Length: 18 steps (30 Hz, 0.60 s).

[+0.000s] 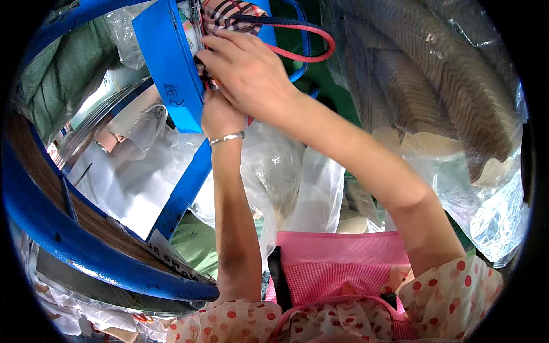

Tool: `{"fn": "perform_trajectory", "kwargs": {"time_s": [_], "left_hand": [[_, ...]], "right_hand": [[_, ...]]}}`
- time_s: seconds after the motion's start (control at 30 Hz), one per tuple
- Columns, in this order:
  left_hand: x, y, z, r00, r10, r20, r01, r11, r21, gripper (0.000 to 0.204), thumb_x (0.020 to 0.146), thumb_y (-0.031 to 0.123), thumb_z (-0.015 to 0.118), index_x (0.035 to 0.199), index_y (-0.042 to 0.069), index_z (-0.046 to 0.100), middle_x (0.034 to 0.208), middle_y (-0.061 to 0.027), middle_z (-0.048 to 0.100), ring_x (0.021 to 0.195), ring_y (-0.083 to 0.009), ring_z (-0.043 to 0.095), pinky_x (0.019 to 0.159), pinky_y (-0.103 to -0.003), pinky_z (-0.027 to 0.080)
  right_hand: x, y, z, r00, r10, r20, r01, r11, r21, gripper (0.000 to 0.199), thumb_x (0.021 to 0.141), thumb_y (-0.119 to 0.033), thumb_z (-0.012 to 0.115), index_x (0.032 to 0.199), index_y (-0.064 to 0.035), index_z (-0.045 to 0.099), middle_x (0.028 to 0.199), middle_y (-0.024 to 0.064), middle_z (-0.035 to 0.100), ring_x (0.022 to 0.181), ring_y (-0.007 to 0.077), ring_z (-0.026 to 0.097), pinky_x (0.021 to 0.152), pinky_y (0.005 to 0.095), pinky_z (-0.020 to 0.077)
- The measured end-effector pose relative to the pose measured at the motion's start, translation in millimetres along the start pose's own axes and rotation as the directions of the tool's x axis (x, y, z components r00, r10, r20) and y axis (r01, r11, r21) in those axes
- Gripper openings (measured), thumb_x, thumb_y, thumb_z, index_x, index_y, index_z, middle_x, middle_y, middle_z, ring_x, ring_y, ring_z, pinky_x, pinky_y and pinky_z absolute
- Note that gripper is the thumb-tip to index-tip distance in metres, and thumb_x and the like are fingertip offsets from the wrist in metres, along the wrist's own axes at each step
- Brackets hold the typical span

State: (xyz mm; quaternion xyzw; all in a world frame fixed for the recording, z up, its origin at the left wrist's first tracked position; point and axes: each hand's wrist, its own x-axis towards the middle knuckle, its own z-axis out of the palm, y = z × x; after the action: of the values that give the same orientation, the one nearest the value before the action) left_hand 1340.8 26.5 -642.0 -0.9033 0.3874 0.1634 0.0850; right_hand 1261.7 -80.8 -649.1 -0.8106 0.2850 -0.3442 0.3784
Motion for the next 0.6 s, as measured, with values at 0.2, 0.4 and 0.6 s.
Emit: {"fn": "perform_trajectory", "kwargs": {"time_s": [0.2, 0.4, 0.6], "left_hand": [[33.6, 19.2, -6.5, 0.955, 0.01, -0.296, -0.068, 0.98, -0.188, 0.037, 0.077, -0.002, 0.046, 0.113, -0.01, 0.048, 0.12, -0.0259, 0.049, 0.112, -0.0384, 0.047, 0.095, -0.04, 0.039], [81.4, 28.6, 42.5, 0.914, -0.211, -0.346, 0.117, 0.955, -0.273, 0.067, 0.079, 0.004, 0.049, 0.135, -0.011, 0.015, 0.142, -0.0273, 0.017, 0.132, -0.0408, 0.017, 0.11, -0.044, 0.013], [72.2, 26.3, 59.4, 0.873, -0.245, -0.421, 0.122, 0.947, -0.298, 0.063, 0.084, 0.014, 0.047, 0.135, -0.01, 0.018, 0.138, -0.0305, 0.023, 0.129, -0.0423, 0.022, 0.107, -0.045, 0.018]], "right_hand": [[30.2, 50.5, 32.7, 0.825, -0.085, 0.559, 0.319, 0.886, -0.337, 0.038, 0.086, -0.036, 0.046, 0.115, -0.0161, 0.061, 0.129, -0.0007, 0.05, 0.13, 0.0196, 0.03, 0.109, 0.039, 0.0153], [19.7, 66.0, 32.3, 0.725, -0.056, 0.686, 0.41, 0.836, -0.365, 0.038, 0.084, -0.032, 0.051, 0.119, -0.0193, 0.059, 0.13, -0.0033, 0.05, 0.126, 0.0171, 0.035, 0.106, 0.0343, 0.0194], [19.1, 71.9, 39.1, 0.775, -0.089, 0.626, 0.379, 0.858, -0.347, 0.034, 0.084, -0.032, 0.052, 0.115, -0.0205, 0.062, 0.129, -0.0047, 0.05, 0.122, 0.0159, 0.037, 0.104, 0.0325, 0.0215]]}}
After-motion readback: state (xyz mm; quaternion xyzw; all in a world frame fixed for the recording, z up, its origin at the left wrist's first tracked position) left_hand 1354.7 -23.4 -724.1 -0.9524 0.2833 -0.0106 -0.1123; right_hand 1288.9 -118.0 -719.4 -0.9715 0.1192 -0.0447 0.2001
